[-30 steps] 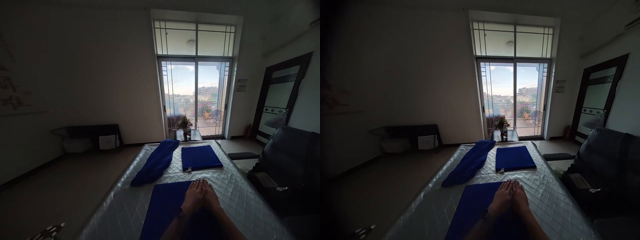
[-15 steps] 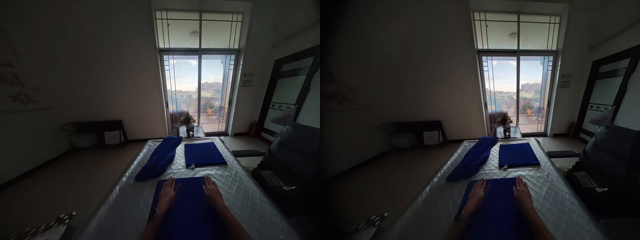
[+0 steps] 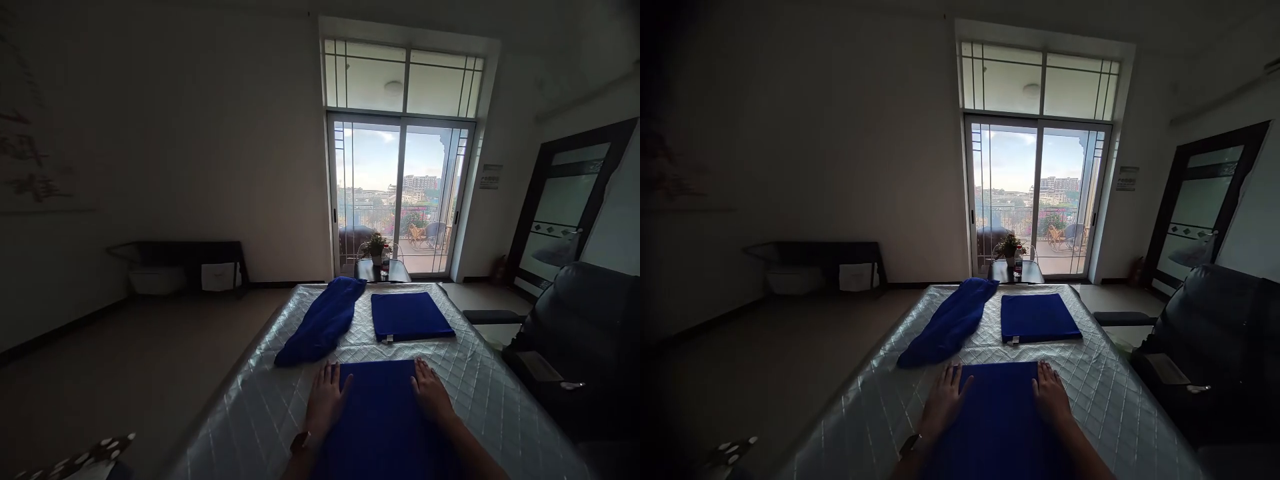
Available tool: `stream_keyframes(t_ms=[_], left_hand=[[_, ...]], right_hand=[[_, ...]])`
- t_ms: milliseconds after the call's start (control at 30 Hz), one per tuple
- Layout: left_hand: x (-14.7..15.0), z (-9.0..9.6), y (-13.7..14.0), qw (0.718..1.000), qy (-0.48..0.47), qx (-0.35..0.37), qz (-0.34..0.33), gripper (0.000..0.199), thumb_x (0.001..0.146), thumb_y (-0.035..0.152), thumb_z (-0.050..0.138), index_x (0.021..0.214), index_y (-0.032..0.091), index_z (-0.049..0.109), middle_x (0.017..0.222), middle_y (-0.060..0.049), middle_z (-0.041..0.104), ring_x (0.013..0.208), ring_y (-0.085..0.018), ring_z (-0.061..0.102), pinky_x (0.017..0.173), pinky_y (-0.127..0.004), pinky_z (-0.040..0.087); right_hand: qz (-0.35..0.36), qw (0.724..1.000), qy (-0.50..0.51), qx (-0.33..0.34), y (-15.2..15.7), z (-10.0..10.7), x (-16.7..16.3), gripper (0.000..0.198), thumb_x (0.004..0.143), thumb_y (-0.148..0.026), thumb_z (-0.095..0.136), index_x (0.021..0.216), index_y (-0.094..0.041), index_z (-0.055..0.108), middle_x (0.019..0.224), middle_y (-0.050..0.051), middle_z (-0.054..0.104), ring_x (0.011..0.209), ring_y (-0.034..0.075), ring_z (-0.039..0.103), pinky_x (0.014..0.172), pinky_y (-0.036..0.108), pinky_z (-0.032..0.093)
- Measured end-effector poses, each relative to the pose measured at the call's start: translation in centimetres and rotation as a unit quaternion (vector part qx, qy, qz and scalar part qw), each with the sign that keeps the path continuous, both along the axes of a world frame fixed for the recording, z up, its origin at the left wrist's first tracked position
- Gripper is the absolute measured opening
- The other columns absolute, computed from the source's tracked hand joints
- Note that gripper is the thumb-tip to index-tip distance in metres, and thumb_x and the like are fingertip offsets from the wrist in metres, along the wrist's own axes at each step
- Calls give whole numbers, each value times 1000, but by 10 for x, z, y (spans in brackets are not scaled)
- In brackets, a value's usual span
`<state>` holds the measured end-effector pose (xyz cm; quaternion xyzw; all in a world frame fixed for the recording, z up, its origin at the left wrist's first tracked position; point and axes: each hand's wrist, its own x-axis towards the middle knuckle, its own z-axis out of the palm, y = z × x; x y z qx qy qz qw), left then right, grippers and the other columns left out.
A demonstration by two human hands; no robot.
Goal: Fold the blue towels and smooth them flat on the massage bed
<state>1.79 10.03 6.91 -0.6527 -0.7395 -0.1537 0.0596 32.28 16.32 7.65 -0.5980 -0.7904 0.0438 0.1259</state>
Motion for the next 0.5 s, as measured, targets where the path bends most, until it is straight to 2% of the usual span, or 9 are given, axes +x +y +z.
stream_keyframes(t_ms=[100, 233, 400, 500], left_hand=[[-2, -3, -1, 1000, 5, 21, -15, 67, 101, 54, 22, 148, 15, 49, 154, -17, 53, 148, -35, 39, 120, -54, 35], [-4, -8, 3, 1000, -8, 21, 18, 75, 98, 63, 22, 148, 13, 48, 154, -19, 53, 148, -36, 40, 117, -55, 38], [-5, -13, 7, 999, -3, 35, 10, 77, 98, 65, 22, 147, 13, 49, 154, -18, 52, 148, -35, 39, 118, -55, 39], [-6, -13, 8, 1000, 5, 16, 12, 77, 98, 64, 23, 149, 11, 47, 156, -18, 49, 149, -35, 38, 120, -54, 37]], right_hand=[[5, 999, -28, 32, -1, 6, -4, 63, 96, -31, 28, 154, -9, 37, 165, 10, 31, 155, 22, 23, 128, 41, 20], [32, 996, -51, 62, -2, 10, -12, 61, 95, -24, 29, 153, -9, 39, 165, 11, 30, 155, 22, 20, 128, 44, 18], [16, 999, -26, 9, -1, 4, -14, 62, 99, -31, 25, 155, -6, 33, 164, 13, 32, 155, 22, 23, 126, 44, 25], [17, 1000, -10, -7, 0, 1, -11, 63, 100, -33, 25, 156, -7, 31, 166, 12, 29, 155, 21, 22, 126, 43, 24]])
